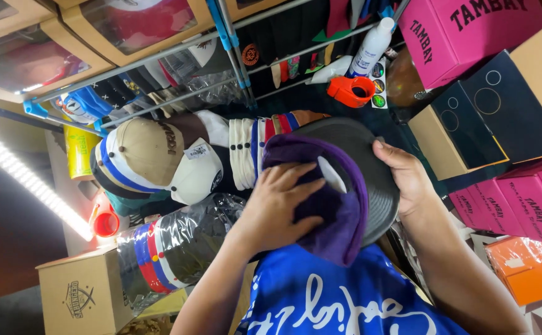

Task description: The person unboxes and unpacks stacks of hats by hand, then uses a brush to clean dust and debris from individual baseball caps.

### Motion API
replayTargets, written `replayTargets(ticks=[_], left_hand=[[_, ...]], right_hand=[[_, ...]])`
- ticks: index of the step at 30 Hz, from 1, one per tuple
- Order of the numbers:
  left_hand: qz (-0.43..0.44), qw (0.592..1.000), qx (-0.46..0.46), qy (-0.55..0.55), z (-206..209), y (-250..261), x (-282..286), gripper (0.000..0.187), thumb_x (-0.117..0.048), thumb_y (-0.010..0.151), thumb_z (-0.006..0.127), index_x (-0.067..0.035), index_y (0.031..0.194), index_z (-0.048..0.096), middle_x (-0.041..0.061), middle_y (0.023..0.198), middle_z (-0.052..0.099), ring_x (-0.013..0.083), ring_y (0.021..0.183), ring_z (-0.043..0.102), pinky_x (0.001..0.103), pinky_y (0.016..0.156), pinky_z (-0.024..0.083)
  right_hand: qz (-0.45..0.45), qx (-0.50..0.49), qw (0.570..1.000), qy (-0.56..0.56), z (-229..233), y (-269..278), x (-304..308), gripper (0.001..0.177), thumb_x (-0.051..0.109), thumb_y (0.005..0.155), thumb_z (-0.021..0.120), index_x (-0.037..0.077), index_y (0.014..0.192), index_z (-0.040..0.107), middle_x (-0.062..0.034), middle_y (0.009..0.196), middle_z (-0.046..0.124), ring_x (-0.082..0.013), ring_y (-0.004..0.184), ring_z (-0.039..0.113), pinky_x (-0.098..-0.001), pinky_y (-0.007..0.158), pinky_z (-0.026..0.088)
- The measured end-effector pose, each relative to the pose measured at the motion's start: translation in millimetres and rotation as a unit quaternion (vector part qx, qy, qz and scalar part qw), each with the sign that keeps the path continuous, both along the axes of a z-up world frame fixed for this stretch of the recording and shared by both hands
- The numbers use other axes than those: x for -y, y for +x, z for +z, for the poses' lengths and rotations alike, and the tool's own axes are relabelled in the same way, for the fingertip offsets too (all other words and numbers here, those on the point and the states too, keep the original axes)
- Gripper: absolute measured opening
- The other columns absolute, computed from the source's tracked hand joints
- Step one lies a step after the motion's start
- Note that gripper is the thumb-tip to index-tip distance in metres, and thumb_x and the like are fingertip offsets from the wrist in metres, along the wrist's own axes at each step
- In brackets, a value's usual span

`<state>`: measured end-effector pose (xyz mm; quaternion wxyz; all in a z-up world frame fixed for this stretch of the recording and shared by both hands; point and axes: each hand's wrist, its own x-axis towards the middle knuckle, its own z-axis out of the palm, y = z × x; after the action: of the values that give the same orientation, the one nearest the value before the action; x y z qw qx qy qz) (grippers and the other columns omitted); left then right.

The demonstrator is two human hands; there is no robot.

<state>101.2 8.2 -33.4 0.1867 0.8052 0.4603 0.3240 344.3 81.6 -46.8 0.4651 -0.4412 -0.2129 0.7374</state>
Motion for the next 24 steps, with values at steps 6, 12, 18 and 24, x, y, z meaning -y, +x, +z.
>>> replayTargets(ticks=[6,12,18,24], left_hand=[[-0.099,0.995,-0.013,-0.007,8.9,11.1,13.4,0.057,-0.052,0.107,0.037,-0.012,0.140,0.063,0.019,0.146,0.058,0.0385,0.144,0.047,0.058,0.123,0.017],[-0.140,0.967,-0.117,0.179,9.2,37.7,26.0,0.022,-0.007,0.103,0.064,-0.003,0.123,0.070,0.013,0.122,0.075,0.0299,0.112,0.074,0.046,0.100,0.056],[-0.074,0.976,0.015,0.203,17.0,49.8,12.2,0.030,-0.015,0.107,0.046,-0.005,0.107,0.074,0.012,0.098,0.077,0.0275,0.092,0.078,0.039,0.084,0.062],[0.017,0.958,0.280,-0.065,-15.7,16.5,-7.4,0.033,-0.030,0.079,0.087,-0.009,0.101,0.075,0.003,0.084,0.077,0.0182,0.081,0.077,0.032,0.078,0.059]], right_hand=[[-0.052,-0.069,0.991,-0.104,-30.8,24.7,-13.3,0.030,0.019,0.098,0.068,-0.006,0.115,0.067,-0.0278,0.102,0.073,-0.0389,0.090,0.077,-0.0477,0.076,0.066],[0.034,-0.060,0.977,-0.203,-19.1,38.5,-19.5,0.050,0.038,0.100,0.055,0.005,0.138,0.059,-0.0204,0.121,0.068,-0.0360,0.108,0.066,-0.0538,0.104,0.052],[0.027,-0.264,0.952,-0.153,-103.1,72.3,-28.6,0.035,0.016,0.099,0.058,-0.007,0.124,0.067,-0.0286,0.104,0.074,-0.0471,0.091,0.075,-0.0500,0.077,0.067],[0.042,-0.245,0.968,0.015,-98.5,75.2,-34.3,0.043,0.002,0.095,0.047,-0.005,0.136,0.061,-0.0269,0.106,0.074,-0.0412,0.093,0.076,-0.0387,0.074,0.070]])
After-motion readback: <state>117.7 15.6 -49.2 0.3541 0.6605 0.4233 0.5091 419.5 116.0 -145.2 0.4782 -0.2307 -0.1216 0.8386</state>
